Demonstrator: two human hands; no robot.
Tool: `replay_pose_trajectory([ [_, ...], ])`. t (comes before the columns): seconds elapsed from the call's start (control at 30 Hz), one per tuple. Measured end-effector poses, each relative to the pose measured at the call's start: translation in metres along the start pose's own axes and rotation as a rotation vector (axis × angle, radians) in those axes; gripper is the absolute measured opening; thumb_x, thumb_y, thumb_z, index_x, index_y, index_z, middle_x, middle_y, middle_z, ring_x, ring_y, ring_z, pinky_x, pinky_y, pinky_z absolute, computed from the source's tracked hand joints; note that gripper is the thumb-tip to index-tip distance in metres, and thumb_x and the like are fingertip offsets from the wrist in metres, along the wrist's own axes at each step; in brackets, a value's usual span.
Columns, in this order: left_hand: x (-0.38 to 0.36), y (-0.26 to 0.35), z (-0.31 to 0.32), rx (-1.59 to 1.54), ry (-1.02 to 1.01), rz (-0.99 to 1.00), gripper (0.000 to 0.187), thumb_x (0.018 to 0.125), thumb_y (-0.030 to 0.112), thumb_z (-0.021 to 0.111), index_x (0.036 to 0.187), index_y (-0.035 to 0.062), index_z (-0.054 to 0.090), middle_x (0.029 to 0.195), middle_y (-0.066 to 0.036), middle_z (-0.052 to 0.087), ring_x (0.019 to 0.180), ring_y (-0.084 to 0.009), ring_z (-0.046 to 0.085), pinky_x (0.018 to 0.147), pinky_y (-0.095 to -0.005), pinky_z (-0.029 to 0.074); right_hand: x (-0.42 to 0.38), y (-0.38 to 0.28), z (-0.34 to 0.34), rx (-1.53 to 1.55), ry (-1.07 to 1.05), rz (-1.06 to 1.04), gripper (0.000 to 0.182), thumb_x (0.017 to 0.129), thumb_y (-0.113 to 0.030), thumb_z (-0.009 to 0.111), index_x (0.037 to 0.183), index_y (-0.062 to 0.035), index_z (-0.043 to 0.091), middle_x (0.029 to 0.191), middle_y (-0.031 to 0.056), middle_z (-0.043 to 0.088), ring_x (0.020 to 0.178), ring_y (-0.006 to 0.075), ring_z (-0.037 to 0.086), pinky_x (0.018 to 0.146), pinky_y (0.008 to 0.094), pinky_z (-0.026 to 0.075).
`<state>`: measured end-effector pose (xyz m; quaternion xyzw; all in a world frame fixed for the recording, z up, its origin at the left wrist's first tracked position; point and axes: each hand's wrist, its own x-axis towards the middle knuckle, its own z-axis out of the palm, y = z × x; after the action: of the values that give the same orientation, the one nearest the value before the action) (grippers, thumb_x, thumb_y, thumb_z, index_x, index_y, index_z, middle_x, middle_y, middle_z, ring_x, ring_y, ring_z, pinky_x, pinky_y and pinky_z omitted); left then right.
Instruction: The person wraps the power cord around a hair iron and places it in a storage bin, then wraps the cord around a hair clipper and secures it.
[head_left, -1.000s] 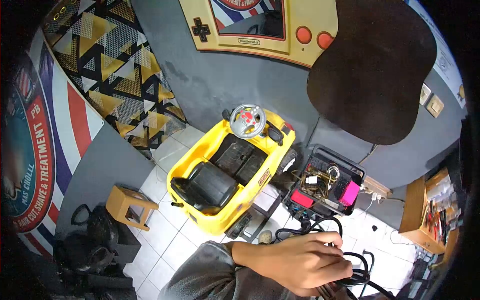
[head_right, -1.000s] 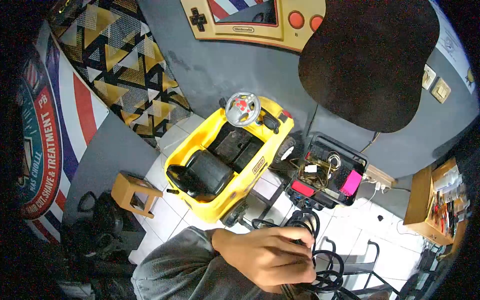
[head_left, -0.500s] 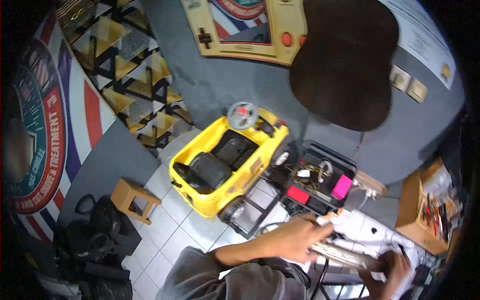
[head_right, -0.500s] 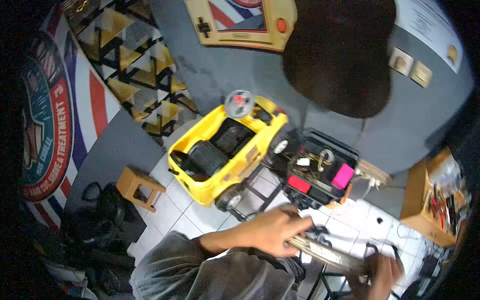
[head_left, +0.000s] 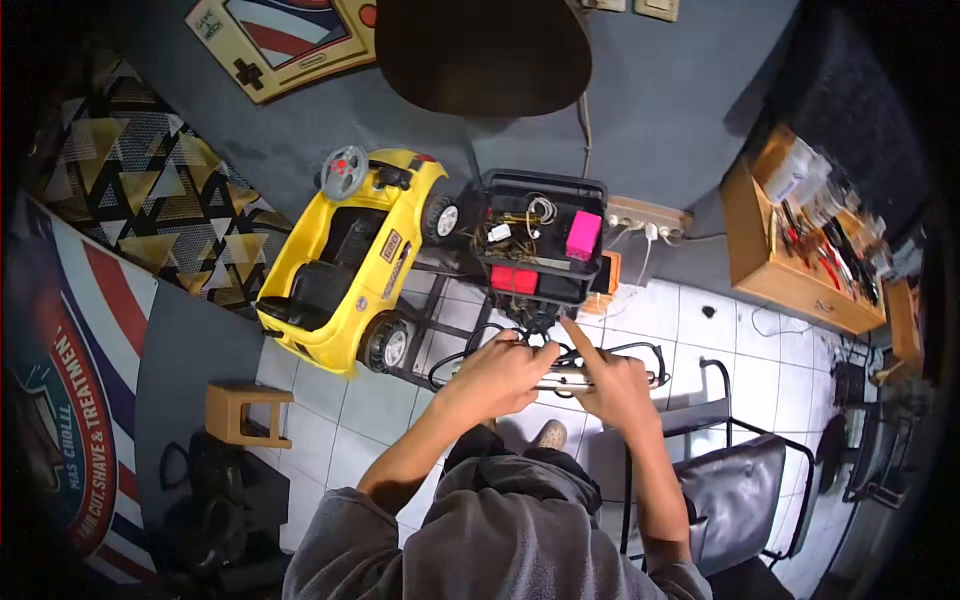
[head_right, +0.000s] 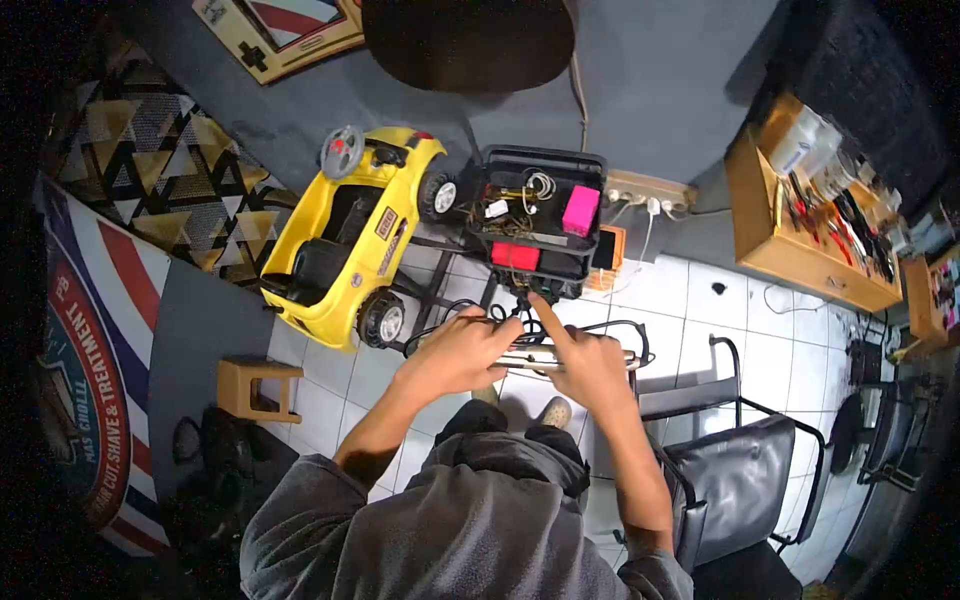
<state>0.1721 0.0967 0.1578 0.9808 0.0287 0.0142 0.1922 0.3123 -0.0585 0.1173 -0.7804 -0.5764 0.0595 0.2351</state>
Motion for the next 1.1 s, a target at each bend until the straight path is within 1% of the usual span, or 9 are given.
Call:
replay_pose_trajectory([
  [0.2, -0.009, -0.036, -0.016, -0.397, -0.199, -0.053, 0.034, 0.091, 0.035, 0.060, 0.090, 0.0018, 0.057, 0.068, -0.018, 0.062, 0.067, -0.0353, 0.064, 0.061, -0.0406, 0.048, -0.034, -0.003, 0.023, 0.020, 0.045, 0.054, 0.067, 0.063, -0.019, 0.077, 0.126, -0.0189, 0.052, 0.068, 0.0121, 0.065, 0.059, 0.0323, 0.064, 0.052, 0.0414, 0.049],
  [0.27, -0.019, -0.059, -0.029, -0.444, -0.173, -0.121, 0.030, 0.096, 0.030, 0.055, 0.089, 0.0012, 0.057, 0.072, -0.010, 0.065, 0.065, -0.0173, 0.063, 0.061, -0.0341, 0.049, -0.046, -0.002, 0.028, 0.165, 0.018, 0.194, 0.054, 0.066, -0.022, 0.078, 0.117, -0.0164, 0.058, 0.064, 0.0107, 0.064, 0.060, 0.0324, 0.064, 0.054, 0.0409, 0.049],
  [0.4, -0.052, -0.103, -0.024, -1.130, 0.233, -0.371, 0.022, 0.097, 0.026, 0.054, 0.088, 0.0058, 0.054, 0.072, 0.000, 0.056, 0.062, -0.0080, 0.054, 0.060, -0.0236, 0.047, -0.078, 0.011, 0.051, 0.389, 0.255, 0.310, 0.046, 0.068, -0.013, 0.076, 0.111, -0.0095, 0.059, 0.069, 0.0142, 0.064, 0.063, 0.0311, 0.066, 0.059, 0.0352, 0.051],
  [0.47, -0.063, -0.107, -0.007, -1.336, 0.385, -0.412, 0.018, 0.097, 0.022, 0.055, 0.091, 0.0052, 0.053, 0.073, -0.001, 0.054, 0.063, -0.0101, 0.054, 0.062, -0.0243, 0.048, -0.086, 0.006, 0.051, 0.547, 0.365, 0.347, 0.031, 0.075, -0.009, 0.073, 0.102, -0.0035, 0.060, 0.065, 0.0055, 0.059, 0.057, 0.0135, 0.058, 0.055, 0.0275, 0.046],
  [0.6, -0.084, -0.114, 0.086, -1.482, 0.464, -0.652, 0.015, 0.094, 0.020, 0.059, 0.094, 0.0061, 0.054, 0.075, -0.002, 0.057, 0.067, -0.0111, 0.056, 0.062, -0.0241, 0.045, -0.092, -0.011, 0.052, 1.308, 0.302, 0.678, 0.020, 0.080, -0.007, 0.072, 0.097, -0.0003, 0.062, 0.059, -0.0014, 0.052, 0.047, 0.0069, 0.046, 0.043, 0.0230, 0.035],
  [0.73, -0.108, -0.101, 0.231, -1.477, 0.494, -0.970, 0.029, 0.092, 0.031, 0.059, 0.081, 0.0048, 0.062, 0.077, -0.004, 0.062, 0.073, -0.0147, 0.057, 0.065, -0.0282, 0.043, -0.087, -0.019, 0.066, 1.085, 0.335, 0.687, 0.020, 0.078, -0.007, 0.073, 0.096, -0.0016, 0.064, 0.061, -0.0035, 0.052, 0.052, 0.0077, 0.047, 0.049, 0.0234, 0.037],
  [0.8, -0.135, -0.119, 0.287, -1.294, 0.266, -0.842, 0.018, 0.089, 0.020, 0.060, 0.087, 0.0021, 0.061, 0.075, -0.003, 0.059, 0.073, -0.0135, 0.057, 0.065, -0.0297, 0.046, -0.089, -0.025, 0.066, 0.809, 0.245, 0.679, 0.022, 0.076, -0.006, 0.074, 0.094, -0.0006, 0.063, 0.073, 0.0019, 0.057, 0.065, 0.0127, 0.052, 0.058, 0.0282, 0.043],
  [0.87, -0.143, -0.136, 0.332, -1.378, 0.203, -0.944, 0.022, 0.086, 0.024, 0.059, 0.080, 0.0031, 0.062, 0.072, -0.004, 0.063, 0.062, -0.0139, 0.057, 0.055, -0.0295, 0.044, -0.092, -0.025, 0.080, 0.475, 0.375, 0.299, 0.028, 0.071, -0.008, 0.077, 0.091, 0.0026, 0.059, 0.102, 0.0150, 0.056, 0.092, 0.0230, 0.053, 0.078, 0.0357, 0.044],
  [1.1, -0.147, -0.148, 0.348, -1.147, 0.054, -0.909, 0.019, 0.082, 0.018, 0.062, 0.080, -0.0008, 0.065, 0.066, -0.007, 0.062, 0.057, -0.0175, 0.058, 0.052, -0.0333, 0.045, -0.089, -0.062, 0.092, 0.766, 0.127, 0.721, 0.024, 0.081, -0.014, 0.069, 0.092, 0.0014, 0.055, 0.070, 0.0126, 0.058, 0.066, 0.0159, 0.059, 0.060, 0.0326, 0.047],
])
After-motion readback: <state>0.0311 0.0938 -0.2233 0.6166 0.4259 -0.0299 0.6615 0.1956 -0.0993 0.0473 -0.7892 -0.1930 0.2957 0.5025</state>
